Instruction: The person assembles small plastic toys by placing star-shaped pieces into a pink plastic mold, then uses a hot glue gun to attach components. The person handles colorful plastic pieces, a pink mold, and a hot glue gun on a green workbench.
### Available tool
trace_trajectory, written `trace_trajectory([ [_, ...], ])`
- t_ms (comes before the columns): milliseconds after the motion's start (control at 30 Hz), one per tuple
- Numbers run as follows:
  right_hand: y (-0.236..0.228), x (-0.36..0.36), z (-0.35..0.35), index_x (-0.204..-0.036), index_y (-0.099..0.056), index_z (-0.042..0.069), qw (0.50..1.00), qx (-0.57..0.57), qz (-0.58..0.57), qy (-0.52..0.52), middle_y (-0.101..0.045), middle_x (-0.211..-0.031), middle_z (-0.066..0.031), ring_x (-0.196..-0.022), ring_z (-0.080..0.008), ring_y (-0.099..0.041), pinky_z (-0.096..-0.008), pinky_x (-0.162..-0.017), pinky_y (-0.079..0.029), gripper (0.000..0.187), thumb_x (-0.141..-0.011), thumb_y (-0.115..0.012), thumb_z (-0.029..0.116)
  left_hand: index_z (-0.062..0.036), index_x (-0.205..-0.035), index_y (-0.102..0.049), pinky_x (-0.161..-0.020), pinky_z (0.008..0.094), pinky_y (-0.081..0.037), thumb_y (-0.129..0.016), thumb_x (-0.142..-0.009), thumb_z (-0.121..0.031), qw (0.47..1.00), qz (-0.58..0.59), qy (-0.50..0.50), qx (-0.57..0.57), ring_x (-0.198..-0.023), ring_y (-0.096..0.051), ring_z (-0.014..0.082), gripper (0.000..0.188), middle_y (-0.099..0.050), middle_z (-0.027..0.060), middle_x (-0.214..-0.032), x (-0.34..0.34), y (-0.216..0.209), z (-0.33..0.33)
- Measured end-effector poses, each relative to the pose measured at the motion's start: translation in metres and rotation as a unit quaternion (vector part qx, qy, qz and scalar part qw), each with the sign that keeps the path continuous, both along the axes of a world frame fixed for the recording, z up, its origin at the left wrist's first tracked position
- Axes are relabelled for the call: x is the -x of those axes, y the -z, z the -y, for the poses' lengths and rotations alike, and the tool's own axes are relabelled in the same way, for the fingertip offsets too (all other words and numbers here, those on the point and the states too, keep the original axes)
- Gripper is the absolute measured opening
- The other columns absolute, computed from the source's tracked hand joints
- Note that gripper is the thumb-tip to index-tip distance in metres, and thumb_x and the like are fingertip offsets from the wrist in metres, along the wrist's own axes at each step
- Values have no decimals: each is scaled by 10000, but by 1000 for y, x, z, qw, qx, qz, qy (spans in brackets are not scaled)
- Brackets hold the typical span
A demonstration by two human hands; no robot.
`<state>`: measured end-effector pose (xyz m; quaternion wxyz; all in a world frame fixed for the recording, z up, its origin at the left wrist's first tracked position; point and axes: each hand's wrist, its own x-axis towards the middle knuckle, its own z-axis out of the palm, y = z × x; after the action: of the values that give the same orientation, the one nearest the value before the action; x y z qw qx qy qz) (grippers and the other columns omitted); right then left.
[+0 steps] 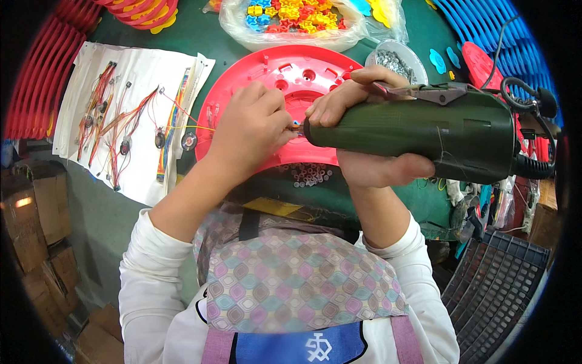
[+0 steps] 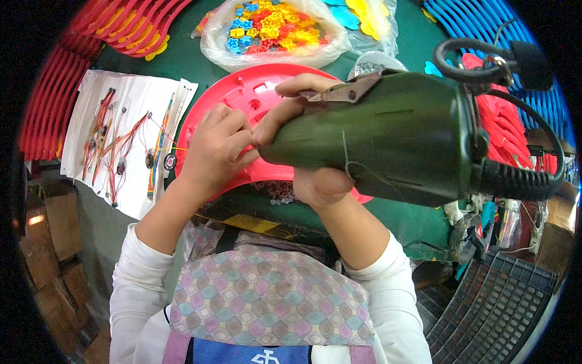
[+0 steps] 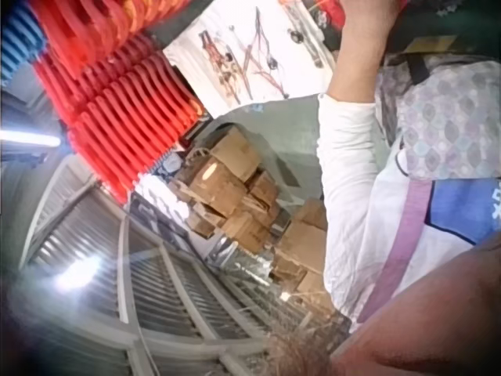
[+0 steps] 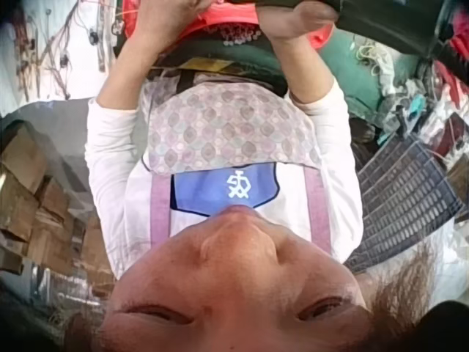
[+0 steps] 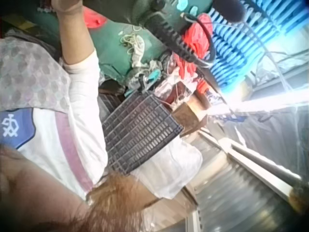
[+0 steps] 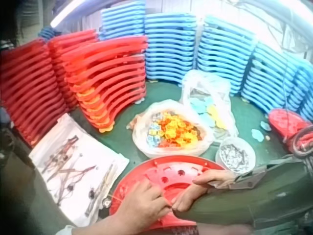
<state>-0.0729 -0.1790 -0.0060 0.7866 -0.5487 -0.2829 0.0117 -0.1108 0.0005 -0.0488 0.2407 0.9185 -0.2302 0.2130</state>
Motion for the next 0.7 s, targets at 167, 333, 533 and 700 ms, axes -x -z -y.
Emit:
trace_trajectory([
  [167, 2, 0, -5, -1258, -474, -46, 998, 51, -37, 20, -655, -784, -144, -720, -242, -662, -397, -718, -583, 1196, -651, -496, 984, -51, -770, -662, -783, 396, -477, -793, -663, -100, 997, -68, -41, 15, -912, -532, 277, 176, -549, 78, -916, 1, 8, 7],
  [333, 0, 1, -17, -1233, -475, -34, 996, 71, -36, 47, -658, -813, -138, -740, -234, -673, -384, -714, -577, 1163, -641, -550, 964, -42, -787, -660, -785, 398, -482, -751, -654, -56, 995, -83, -50, 11, -909, -527, 296, 161, -539, 96, -915, -2, 8, 10],
  [533, 15, -6, -28, -1235, -481, -56, 995, 72, -36, 57, -646, -796, -137, -727, -229, -661, -373, -702, -570, 1156, -670, -542, 951, -42, -875, -650, -772, 427, -478, -746, -631, -65, 991, -90, -59, 75, -900, -517, 311, 263, -525, 107, -925, -3, 17, 10],
  [700, 15, -4, -23, -1245, -486, -80, 998, 42, -34, 39, -636, -776, -137, -713, -227, -648, -365, -693, -565, 1164, -696, -520, 946, -50, -953, -651, -801, 420, -484, -754, -661, -82, 994, -93, -49, 24, -926, -523, 319, 311, -542, 114, -963, 1, 14, 9],
])
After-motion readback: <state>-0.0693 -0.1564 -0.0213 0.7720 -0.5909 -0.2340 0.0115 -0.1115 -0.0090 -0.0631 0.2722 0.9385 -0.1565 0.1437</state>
